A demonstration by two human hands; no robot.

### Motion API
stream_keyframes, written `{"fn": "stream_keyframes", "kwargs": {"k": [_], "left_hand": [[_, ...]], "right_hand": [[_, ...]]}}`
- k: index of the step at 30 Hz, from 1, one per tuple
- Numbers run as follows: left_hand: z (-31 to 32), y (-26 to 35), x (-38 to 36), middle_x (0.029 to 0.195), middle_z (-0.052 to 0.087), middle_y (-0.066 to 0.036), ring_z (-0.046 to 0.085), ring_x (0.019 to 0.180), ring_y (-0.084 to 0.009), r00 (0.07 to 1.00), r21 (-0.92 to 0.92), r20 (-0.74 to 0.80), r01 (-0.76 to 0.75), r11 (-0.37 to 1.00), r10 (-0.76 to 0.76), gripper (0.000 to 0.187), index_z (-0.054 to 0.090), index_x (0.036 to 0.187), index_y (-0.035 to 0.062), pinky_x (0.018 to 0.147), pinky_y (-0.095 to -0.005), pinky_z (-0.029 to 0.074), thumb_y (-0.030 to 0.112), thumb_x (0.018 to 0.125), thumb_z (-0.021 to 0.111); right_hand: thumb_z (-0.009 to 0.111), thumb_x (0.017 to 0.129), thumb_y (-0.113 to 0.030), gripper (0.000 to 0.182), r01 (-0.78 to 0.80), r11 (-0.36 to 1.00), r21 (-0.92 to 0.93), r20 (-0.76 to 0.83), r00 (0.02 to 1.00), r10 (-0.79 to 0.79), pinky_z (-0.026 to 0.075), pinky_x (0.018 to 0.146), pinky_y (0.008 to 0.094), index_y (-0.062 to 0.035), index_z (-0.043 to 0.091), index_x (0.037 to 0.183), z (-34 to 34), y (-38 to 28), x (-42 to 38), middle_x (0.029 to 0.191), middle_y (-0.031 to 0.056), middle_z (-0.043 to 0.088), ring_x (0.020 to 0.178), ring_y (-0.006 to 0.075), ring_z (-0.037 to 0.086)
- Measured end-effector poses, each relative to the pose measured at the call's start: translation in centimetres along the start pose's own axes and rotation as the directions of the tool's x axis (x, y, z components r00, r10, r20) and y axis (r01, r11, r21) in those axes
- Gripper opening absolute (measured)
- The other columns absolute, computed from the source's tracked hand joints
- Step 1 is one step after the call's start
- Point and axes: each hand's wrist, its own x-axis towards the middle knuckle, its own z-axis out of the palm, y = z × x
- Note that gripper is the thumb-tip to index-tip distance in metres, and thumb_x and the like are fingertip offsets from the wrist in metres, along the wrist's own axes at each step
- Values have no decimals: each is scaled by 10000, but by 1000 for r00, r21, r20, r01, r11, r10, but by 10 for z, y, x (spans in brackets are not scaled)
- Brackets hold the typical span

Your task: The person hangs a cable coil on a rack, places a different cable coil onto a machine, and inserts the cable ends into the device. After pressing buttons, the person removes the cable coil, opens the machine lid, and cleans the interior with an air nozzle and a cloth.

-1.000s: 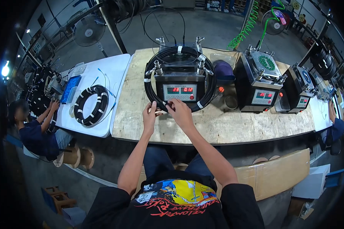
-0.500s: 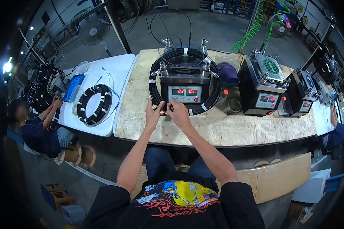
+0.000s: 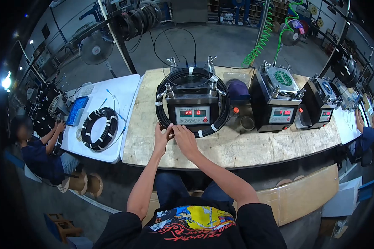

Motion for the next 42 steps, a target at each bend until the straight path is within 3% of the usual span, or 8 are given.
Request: {"fn": "stream_keyframes", "kwargs": {"k": [5, 14, 18, 23, 27, 33, 37, 42], "left_hand": [[-20, 5, 9, 1059, 663, -105, 678, 874, -147, 998, 294, 68, -9, 956, -12, 447, 570, 1178, 3, 692, -291, 563, 372, 980, 725], [-17, 39, 75, 1051, 590, -5, 550, 982, -108, 987, 84, -7, -162, 983, 163, 488, 622, 1211, 48, 920, -275, 459, 489, 1106, 442], [21, 99, 84, 1223, 629, -62, 518, 1157, -133, 974, 134, -51, -210, 968, 219, 607, 612, 1295, -37, 1053, -274, 370, 504, 1112, 408], [24, 93, 105, 590, 494, 23, 447, 410, -88, 982, 44, 58, -183, 982, 181, 543, 527, 822, 88, 373, -266, 350, 559, 1081, 450], [29, 92, 108, 573, 418, 46, 406, 399, -55, 987, 35, -16, -157, 987, 158, 481, 503, 799, 109, 362, -242, 311, 501, 1077, 516], [23, 89, 110, 594, 466, 42, 440, 417, -65, 986, 23, 34, -163, 986, 162, 441, 589, 872, 89, 380, -254, 353, 471, 1082, 521], [12, 108, 116, 769, 613, -7, 582, 653, -92, 957, 116, 176, -251, 961, 229, 380, 673, 1122, 38, 598, -253, 481, 390, 1085, 535], [22, 140, 139, 1026, 678, -76, 605, 968, -125, 889, 342, 334, -423, 839, 313, 416, 629, 1363, 25, 885, -278, 479, 316, 1077, 549]], "right_hand": [[653, 927, -94, 168, -72, 979, 188, 97, 994, 55, 530, 781, 443, -44, 707, 1078, -35, 9, -9, 974, 156, 615, 911, 338, 652], [584, 1025, -104, 149, -209, 932, 295, -735, 574, 361, 483, 737, 311, 11, 672, 1061, -132, 91, 24, 972, 116, 604, 788, 196, 587], [484, 1098, -300, 392, -105, 897, 430, -592, 717, 368, 480, 821, 338, 47, 666, 1114, -147, 135, 64, 1003, 116, 643, 881, 189, 599], [386, 1115, -504, 625, -221, 742, 633, -277, 830, 484, 428, 808, 335, 65, 562, 927, -124, 167, 85, 840, 40, 515, 844, 144, 444], [362, 1115, -511, 628, -330, 659, 676, -201, 778, 596, 394, 705, 358, 31, 492, 826, -118, 174, 88, 749, 15, 421, 757, 144, 378], [381, 1120, -442, 547, -286, 654, 700, -186, 811, 554, 455, 801, 340, 30, 553, 904, -122, 171, 87, 796, 48, 528, 815, 167, 530], [450, 1111, -315, 413, -71, 807, 586, -246, 933, 261, 403, 1043, 306, 30, 634, 1245, -152, 168, 93, 1133, 102, 668, 1137, 183, 579], [489, 1096, -311, 393, -27, 923, 383, -143, 986, 88, 444, 981, 362, -63, 621, 1371, -181, 143, 128, 1100, 190, 667, 1058, 284, 599]]}}
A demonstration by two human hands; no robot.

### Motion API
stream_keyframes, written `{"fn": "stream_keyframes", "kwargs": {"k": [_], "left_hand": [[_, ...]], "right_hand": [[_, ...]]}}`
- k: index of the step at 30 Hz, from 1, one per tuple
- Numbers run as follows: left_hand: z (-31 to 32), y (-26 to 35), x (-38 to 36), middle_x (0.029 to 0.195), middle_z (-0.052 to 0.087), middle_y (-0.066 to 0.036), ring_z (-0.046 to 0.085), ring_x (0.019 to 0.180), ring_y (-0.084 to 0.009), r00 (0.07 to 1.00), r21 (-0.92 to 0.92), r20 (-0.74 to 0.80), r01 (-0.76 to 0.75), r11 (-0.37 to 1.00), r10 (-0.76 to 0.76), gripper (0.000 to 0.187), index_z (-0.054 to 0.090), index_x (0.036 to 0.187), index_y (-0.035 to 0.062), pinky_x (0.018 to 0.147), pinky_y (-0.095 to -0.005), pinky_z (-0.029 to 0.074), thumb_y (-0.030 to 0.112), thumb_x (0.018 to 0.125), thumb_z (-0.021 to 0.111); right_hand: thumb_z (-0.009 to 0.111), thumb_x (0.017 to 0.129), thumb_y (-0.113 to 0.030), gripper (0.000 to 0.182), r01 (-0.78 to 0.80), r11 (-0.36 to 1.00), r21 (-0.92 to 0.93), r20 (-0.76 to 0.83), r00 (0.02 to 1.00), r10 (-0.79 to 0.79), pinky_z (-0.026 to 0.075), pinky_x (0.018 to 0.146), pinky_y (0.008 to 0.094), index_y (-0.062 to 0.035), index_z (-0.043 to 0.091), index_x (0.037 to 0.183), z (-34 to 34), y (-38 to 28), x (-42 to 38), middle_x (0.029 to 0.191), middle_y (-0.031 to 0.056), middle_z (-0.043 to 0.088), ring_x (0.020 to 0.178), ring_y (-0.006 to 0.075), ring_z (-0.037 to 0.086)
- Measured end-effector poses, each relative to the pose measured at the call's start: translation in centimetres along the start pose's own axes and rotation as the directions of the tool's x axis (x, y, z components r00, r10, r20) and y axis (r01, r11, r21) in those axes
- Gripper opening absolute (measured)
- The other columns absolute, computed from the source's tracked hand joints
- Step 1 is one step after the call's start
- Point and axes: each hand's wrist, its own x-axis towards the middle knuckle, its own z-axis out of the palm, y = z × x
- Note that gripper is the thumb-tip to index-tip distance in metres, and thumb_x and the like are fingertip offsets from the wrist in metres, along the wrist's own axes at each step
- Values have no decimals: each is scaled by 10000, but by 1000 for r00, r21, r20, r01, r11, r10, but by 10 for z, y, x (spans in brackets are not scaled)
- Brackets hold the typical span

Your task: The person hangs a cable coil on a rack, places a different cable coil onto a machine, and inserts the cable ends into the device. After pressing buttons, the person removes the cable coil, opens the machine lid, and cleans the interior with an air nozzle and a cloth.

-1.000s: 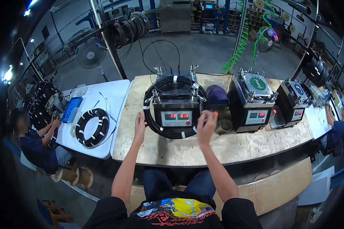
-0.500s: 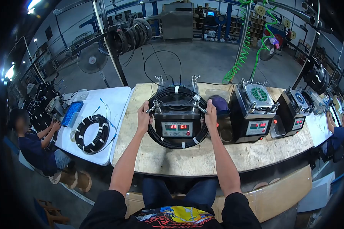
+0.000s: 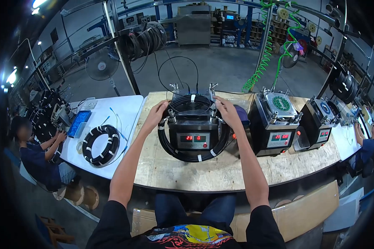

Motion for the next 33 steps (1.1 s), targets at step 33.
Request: {"fn": "stream_keyframes", "kwargs": {"k": [33], "left_hand": [[43, -52, -74, 856, 613, -64, 620, 752, -134, 914, -263, -317, 172, 949, -254, 537, 540, 1418, -5, 703, -289, 515, 428, 1119, 430]], "right_hand": [[366, 1128, -454, 618, -241, 894, 377, -369, 846, 384, 448, 974, 333, 95, 630, 1235, 42, 7, -67, 1088, 150, 691, 1038, 208, 636]]}}
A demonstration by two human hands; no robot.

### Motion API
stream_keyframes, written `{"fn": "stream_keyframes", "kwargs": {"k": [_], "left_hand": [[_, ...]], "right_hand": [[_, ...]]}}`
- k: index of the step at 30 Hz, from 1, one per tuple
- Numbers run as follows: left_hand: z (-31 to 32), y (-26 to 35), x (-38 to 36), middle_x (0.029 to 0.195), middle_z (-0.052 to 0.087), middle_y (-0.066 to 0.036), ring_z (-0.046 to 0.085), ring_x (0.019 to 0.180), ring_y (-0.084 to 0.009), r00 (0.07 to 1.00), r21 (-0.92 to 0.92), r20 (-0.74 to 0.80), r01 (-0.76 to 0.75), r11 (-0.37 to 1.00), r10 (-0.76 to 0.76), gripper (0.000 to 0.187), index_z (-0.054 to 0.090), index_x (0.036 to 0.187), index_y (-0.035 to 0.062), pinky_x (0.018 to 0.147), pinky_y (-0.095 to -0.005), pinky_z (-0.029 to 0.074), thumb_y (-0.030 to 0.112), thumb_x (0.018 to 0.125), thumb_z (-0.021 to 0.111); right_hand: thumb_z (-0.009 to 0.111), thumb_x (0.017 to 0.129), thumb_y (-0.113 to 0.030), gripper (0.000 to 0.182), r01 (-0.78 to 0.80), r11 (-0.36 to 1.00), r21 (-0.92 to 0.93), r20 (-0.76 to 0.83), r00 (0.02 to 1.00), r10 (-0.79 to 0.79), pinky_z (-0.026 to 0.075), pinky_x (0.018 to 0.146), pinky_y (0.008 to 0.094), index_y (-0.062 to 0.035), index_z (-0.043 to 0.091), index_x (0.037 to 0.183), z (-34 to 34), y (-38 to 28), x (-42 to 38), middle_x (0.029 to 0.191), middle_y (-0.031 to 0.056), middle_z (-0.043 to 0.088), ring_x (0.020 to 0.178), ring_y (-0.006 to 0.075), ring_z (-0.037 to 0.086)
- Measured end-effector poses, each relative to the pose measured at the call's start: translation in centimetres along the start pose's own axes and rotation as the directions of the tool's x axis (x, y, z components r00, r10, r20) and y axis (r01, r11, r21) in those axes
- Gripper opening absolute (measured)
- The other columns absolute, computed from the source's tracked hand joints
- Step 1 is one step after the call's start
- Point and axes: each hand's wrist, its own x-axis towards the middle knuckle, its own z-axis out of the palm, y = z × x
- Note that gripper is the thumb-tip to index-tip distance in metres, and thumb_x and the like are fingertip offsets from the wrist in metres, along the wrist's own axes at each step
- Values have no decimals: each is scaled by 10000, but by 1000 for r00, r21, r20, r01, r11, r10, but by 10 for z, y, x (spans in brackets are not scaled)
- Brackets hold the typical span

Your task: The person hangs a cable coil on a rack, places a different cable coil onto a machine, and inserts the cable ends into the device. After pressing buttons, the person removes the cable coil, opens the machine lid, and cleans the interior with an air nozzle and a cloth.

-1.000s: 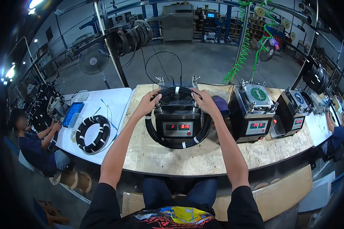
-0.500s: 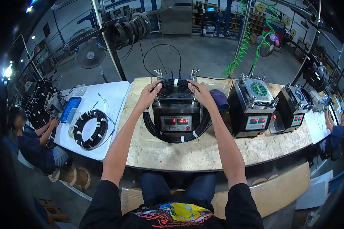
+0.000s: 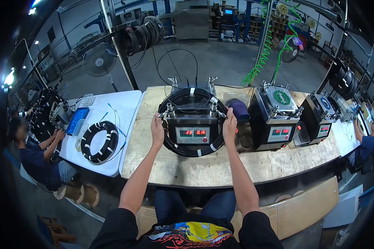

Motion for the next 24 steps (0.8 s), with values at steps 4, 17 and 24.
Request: {"fn": "stream_keyframes", "kwargs": {"k": [4, 17, 24], "left_hand": [[13, -10, 1, 535, 456, 21, 434, 385, -80, 989, -67, -115, -101, 993, 93, 376, 612, 1080, 19, 365, -274, 350, 361, 1116, 459], [10, -15, -12, 605, 472, 19, 446, 479, -68, 989, -26, -113, -101, 995, 97, 435, 577, 1032, 24, 443, -254, 379, 454, 1082, 531], [14, -42, -65, 846, 595, -66, 563, 789, -172, 959, 141, -224, -142, 980, 171, 404, 571, 1075, -25, 741, -322, 467, 365, 1023, 661]], "right_hand": [[341, 1112, -524, 684, -61, 993, -101, -143, 989, 46, 440, 466, 400, 59, 548, 820, 8, 12, -14, 530, 58, 500, 445, 212, 520], [461, 1078, -399, 488, 214, 844, -492, -154, 933, -327, 459, 868, 494, 47, 613, 1205, 1, 30, -21, 1014, 275, 602, 971, 433, 577], [776, 903, -266, 629, 329, 618, -714, -13, 876, -482, 425, 1053, 485, -88, 536, 1456, -19, 22, -69, 1342, 240, 480, 1268, 406, 490]]}}
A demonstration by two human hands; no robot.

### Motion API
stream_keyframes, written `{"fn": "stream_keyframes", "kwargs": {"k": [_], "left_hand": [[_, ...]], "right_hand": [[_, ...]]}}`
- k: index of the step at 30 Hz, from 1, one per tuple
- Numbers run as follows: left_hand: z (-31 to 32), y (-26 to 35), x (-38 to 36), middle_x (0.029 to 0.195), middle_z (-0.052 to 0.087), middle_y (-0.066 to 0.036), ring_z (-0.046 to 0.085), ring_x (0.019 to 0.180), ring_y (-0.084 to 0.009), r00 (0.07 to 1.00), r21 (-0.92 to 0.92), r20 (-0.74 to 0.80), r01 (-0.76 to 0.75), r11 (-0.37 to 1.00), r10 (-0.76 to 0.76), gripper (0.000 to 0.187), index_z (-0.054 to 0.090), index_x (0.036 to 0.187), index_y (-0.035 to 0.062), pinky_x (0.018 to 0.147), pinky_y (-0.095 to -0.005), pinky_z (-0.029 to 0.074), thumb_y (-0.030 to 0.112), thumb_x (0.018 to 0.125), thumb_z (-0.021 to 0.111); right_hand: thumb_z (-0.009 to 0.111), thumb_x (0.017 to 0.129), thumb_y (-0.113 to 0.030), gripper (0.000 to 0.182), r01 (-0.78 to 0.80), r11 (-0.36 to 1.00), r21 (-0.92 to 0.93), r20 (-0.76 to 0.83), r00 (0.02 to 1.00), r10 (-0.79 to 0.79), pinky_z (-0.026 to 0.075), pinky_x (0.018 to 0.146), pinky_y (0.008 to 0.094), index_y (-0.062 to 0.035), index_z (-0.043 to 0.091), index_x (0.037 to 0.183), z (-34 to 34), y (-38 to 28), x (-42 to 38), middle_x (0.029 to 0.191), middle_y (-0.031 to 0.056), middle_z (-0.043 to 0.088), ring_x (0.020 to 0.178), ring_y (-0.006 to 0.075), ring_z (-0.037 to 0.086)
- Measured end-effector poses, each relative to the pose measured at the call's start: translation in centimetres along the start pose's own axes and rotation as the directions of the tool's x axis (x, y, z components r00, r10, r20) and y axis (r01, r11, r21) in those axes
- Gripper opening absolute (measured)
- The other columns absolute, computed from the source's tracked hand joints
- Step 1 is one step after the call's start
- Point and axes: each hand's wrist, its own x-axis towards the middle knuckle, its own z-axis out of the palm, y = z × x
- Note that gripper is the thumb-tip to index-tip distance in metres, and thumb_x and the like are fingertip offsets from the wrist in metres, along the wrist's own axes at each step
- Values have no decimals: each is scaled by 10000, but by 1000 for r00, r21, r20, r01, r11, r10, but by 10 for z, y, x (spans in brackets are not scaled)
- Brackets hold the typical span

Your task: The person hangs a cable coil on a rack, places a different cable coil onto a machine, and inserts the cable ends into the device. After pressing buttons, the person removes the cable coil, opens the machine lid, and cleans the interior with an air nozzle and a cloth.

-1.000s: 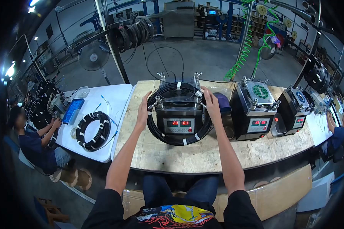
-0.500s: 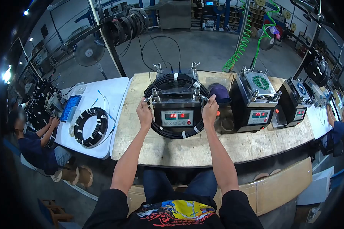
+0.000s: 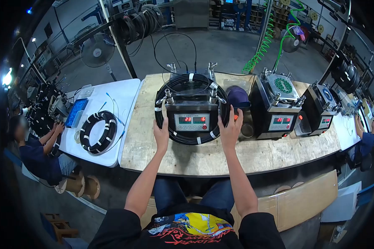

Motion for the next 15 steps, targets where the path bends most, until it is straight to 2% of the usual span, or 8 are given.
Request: {"fn": "stream_keyframes", "kwargs": {"k": [1, 5, 7, 9, 10, 11, 13, 15], "left_hand": [[0, 0, -7, 842, 598, -78, 567, 781, -196, 1000, 2, -29, -9, 1000, 9, 407, 571, 1076, -34, 747, -342, 477, 353, 1011, 678], [-9, -9, -26, 962, 634, -142, 630, 842, -225, 990, 110, 62, 118, 987, -125, 429, 530, 1115, -57, 820, -383, 509, 324, 1000, 691], [-10, 11, -36, 1116, 605, -203, 627, 985, -264, 933, 5, 129, 339, 941, -337, 517, 491, 1211, -82, 920, -403, 488, 349, 1002, 685], [-4, 6, -40, 1249, 552, -254, 586, 1130, -310, 929, 12, 103, 355, 935, -354, 625, 419, 1323, -108, 1025, -420, 438, 378, 1013, 661], [1, -10, -43, 1305, 512, -274, 547, 1203, -335, 961, 76, 45, 271, 960, -274, 689, 366, 1387, -121, 1080, -428, 399, 395, 1023, 641], [6, -26, -47, 1362, 472, -295, 508, 1276, -361, 982, 144, -6, 185, 972, -187, 754, 313, 1450, -135, 1135, -436, 359, 412, 1032, 620], [11, -17, -49, 1460, 375, -334, 391, 1385, -405, 971, 102, 20, 234, 967, -238, 818, 207, 1500, -164, 1198, -430, 259, 427, 1058, 561], [14, -19, -49, 1523, 308, -367, 315, 1456, -434, 969, 99, 19, 243, 965, -246, 844, 137, 1522, -187, 1235, -426, 196, 428, 1080, 509]], "right_hand": [[783, 899, -259, 641, 12, 1000, 9, -14, 1000, -12, 426, 1058, 482, -94, 528, 1464, -4, -3, -4, 1342, 240, 477, 1275, 397, 489], [787, 916, -241, 627, -281, 941, 188, 9, 959, 284, 446, 1040, 419, -23, 489, 1424, -17, -21, -27, 1357, 212, 490, 1248, 315, 523], [793, 924, -265, 623, -476, 857, 197, 47, 878, 476, 466, 1010, 401, 13, 478, 1383, -8, -17, -40, 1331, 200, 521, 1204, 279, 565], [776, 945, -298, 591, -642, 613, 460, 214, 750, 625, 473, 969, 373, 36, 482, 1333, 2, -19, -47, 1251, 166, 575, 1107, 238, 589], [768, 956, -315, 580, -702, 448, 554, 313, 674, 669, 476, 949, 358, 48, 484, 1308, 6, -21, -51, 1211, 150, 602, 1058, 218, 601], [755, 965, -327, 571, -680, 458, 573, 299, 693, 656, 480, 932, 354, 49, 486, 1301, 13, -20, -54, 1176, 136, 615, 1033, 210, 605], [728, 984, -350, 556, -632, 474, 613, 270, 731, 626, 488, 899, 345, 51, 491, 1289, 26, -22, -55, 1106, 108, 641, 984, 194, 615], [679, 1007, -326, 464, -628, 557, 544, 216, 746, 630, 499, 861, 369, 66, 533, 1207, 32, -25, -50, 1023, 142, 677, 916, 238, 659]]}}
